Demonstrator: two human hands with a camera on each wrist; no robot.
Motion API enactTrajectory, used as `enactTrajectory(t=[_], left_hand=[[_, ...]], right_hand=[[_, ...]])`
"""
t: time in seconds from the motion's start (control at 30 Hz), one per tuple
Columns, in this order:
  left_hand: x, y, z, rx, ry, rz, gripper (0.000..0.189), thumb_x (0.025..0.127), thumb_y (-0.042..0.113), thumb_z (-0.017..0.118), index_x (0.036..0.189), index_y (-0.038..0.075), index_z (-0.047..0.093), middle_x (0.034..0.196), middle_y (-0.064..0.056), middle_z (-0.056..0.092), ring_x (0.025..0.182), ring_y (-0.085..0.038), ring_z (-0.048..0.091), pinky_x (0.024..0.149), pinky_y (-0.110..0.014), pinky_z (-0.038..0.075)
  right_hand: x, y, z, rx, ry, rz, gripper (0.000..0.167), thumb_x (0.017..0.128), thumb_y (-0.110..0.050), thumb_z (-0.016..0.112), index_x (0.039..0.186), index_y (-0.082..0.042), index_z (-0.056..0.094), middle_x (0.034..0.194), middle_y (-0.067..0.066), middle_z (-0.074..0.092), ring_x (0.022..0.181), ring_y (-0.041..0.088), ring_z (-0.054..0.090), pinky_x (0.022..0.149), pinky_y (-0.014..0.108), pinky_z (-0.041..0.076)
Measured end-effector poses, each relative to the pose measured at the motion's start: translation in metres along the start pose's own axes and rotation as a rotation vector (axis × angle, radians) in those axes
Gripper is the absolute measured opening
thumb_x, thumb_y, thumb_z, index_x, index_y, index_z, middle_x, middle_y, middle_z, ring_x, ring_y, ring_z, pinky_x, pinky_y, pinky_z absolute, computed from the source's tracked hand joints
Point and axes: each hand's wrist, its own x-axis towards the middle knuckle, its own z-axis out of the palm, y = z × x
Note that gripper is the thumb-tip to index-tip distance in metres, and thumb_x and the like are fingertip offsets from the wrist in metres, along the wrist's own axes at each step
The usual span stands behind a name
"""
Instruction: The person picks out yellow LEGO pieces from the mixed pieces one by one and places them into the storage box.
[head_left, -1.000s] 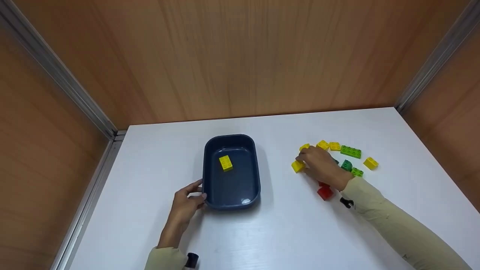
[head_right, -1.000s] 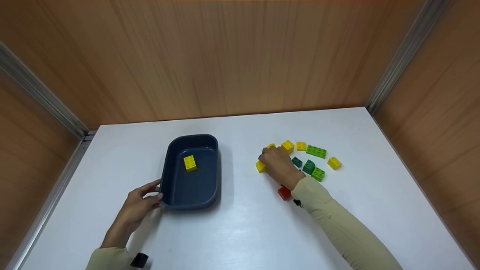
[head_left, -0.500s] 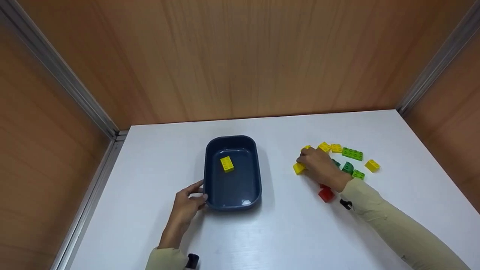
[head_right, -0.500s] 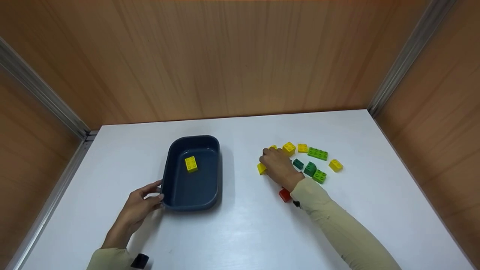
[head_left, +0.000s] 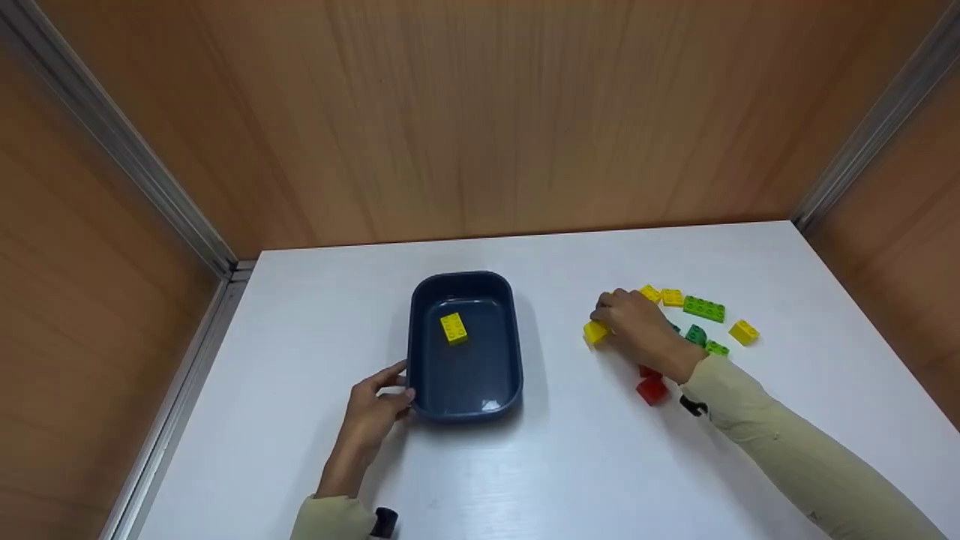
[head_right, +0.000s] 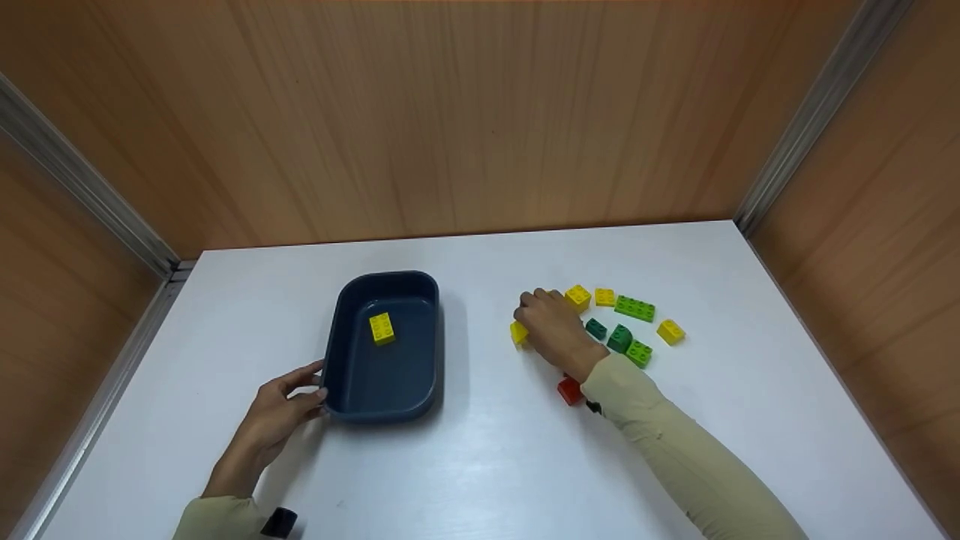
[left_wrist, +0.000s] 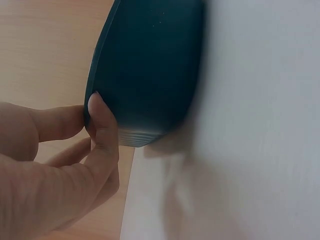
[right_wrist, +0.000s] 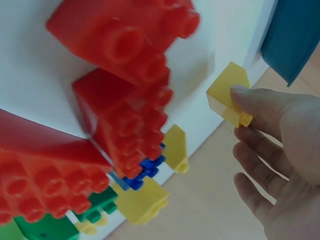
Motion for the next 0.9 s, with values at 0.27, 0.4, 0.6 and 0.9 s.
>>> enactTrajectory(t=[0.27, 0.4, 0.6, 0.9], left_hand=[[0.0, -0.001, 0.0, 0.008, 0.004, -0.008, 0.052, 0.098, -0.01, 0.062, 0.149, -0.006, 0.054, 0.125, -0.024, 0.056, 0.09, -0.021, 0.068, 0.079, -0.032, 0.06], [0.0, -0.001, 0.0, 0.014, 0.004, -0.017, 0.052, 0.098, -0.01, 0.062, 0.15, -0.006, 0.054, 0.125, -0.023, 0.055, 0.091, -0.02, 0.067, 0.08, -0.032, 0.06], [0.0, 0.0, 0.0, 0.025, 0.004, -0.012, 0.052, 0.099, -0.009, 0.061, 0.15, -0.006, 0.054, 0.125, -0.024, 0.056, 0.09, -0.02, 0.068, 0.078, -0.03, 0.06], [0.001, 0.0, 0.0, -0.003, 0.002, -0.013, 0.051, 0.098, -0.011, 0.061, 0.149, -0.007, 0.055, 0.123, -0.023, 0.056, 0.088, -0.019, 0.068, 0.076, -0.028, 0.059]], right_hand=[[0.006, -0.009, -0.013, 0.009, -0.003, 0.002, 0.035, 0.085, -0.002, 0.088, 0.119, -0.005, 0.08, 0.117, 0.014, 0.072, 0.107, 0.033, 0.063, 0.099, 0.045, 0.055], [0.01, -0.013, -0.017, 0.002, -0.002, -0.002, 0.036, 0.086, -0.004, 0.088, 0.12, -0.006, 0.08, 0.118, 0.013, 0.072, 0.108, 0.032, 0.063, 0.1, 0.045, 0.054], [0.018, -0.019, -0.024, -0.019, 0.01, -0.019, 0.035, 0.086, -0.005, 0.088, 0.121, -0.006, 0.08, 0.12, 0.013, 0.073, 0.111, 0.033, 0.064, 0.104, 0.046, 0.054], [0.03, -0.03, -0.035, -0.014, 0.031, -0.066, 0.034, 0.087, -0.004, 0.087, 0.119, -0.008, 0.08, 0.12, 0.012, 0.073, 0.109, 0.031, 0.065, 0.104, 0.044, 0.055]])
